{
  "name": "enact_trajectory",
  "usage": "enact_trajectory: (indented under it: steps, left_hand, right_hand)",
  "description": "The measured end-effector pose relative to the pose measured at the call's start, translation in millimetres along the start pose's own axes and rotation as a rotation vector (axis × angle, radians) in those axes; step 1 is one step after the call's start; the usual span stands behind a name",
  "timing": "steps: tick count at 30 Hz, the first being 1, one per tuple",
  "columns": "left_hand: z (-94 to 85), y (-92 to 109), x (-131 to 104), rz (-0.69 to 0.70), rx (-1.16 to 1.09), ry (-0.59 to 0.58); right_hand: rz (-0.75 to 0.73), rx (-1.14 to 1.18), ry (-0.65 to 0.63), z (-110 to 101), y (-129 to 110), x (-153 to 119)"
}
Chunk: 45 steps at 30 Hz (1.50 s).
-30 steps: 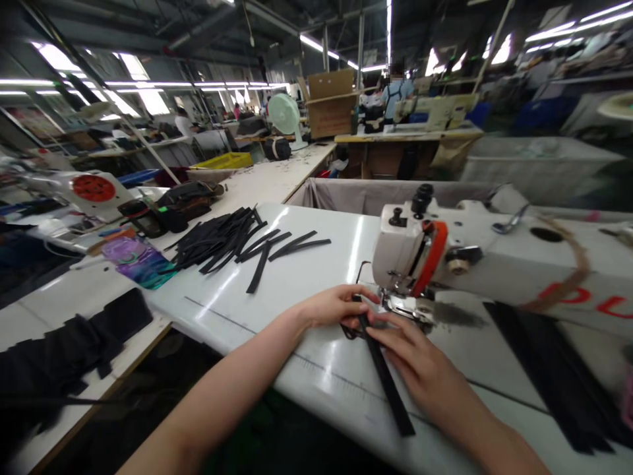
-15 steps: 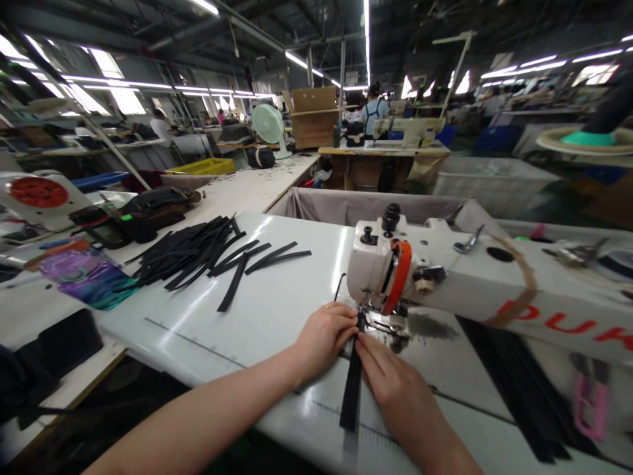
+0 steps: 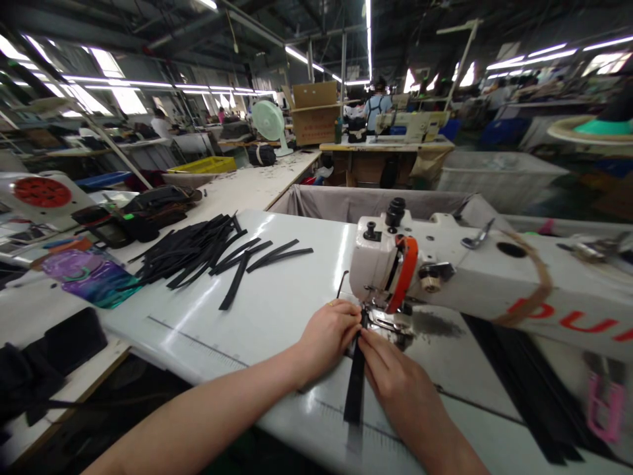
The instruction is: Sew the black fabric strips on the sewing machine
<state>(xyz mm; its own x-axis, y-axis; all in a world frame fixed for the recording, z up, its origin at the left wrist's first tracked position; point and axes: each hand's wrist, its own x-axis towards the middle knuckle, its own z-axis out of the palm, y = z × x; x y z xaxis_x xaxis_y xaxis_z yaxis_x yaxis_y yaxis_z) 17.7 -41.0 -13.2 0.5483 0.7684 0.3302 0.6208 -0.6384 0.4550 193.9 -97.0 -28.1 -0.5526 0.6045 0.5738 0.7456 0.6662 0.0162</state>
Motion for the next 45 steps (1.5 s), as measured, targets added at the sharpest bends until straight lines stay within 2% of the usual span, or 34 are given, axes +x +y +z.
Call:
enact_trajectory:
  steps: [8, 11, 14, 21, 26, 32, 37, 42, 45]
  left_hand:
    - [-2.6, -1.4, 4.1, 0.004, 0.065, -0.035]
    - [-6.1, -5.4, 7.3, 0.019, 0.094, -0.082]
    - [-10.3, -9.7, 10.3, 0.097, 0.100, -0.114]
    - [-13.6, -12.2, 15.6, 0.121, 0.181, -0.212]
    - [-14.2, -9.4, 13.4, 0.116, 0.206, -0.206]
    - [-13.2, -8.2, 9.9, 0.082, 0.178, -0.193]
    - [-6.0, -0.4, 6.1, -0.006, 0.090, -0.088]
    - [-7.1, 3.8, 3.4, -0.125, 0.034, -0.063]
    - [-8.7, -0.3, -0.5, -0.058, -0.078, -0.072]
  right_hand:
    - [0.016, -0.024, -0.008, -4.7, -2.9, 8.6]
    - [0.024, -0.012, -0.001, -4.7, -1.7, 9.3]
    - [0.044, 0.024, -0.001, -3.4, -1.1, 7.4]
    - [0.055, 0.000, -0.019, -0.6, 0.9, 5.1]
    - [0.083, 0.049, -0.079, 1.6, 2.4, 0.8]
    - [0.089, 0.078, -0.045, 2.9, 3.9, 1.8]
    - [0.073, 0.171, -0.020, 1.7, 9.6, 1.1]
    - [0.083, 0.199, -0.036, -6.0, 9.1, 1.6]
    - [0.122, 0.199, -0.053, -9.4, 6.3, 4.9]
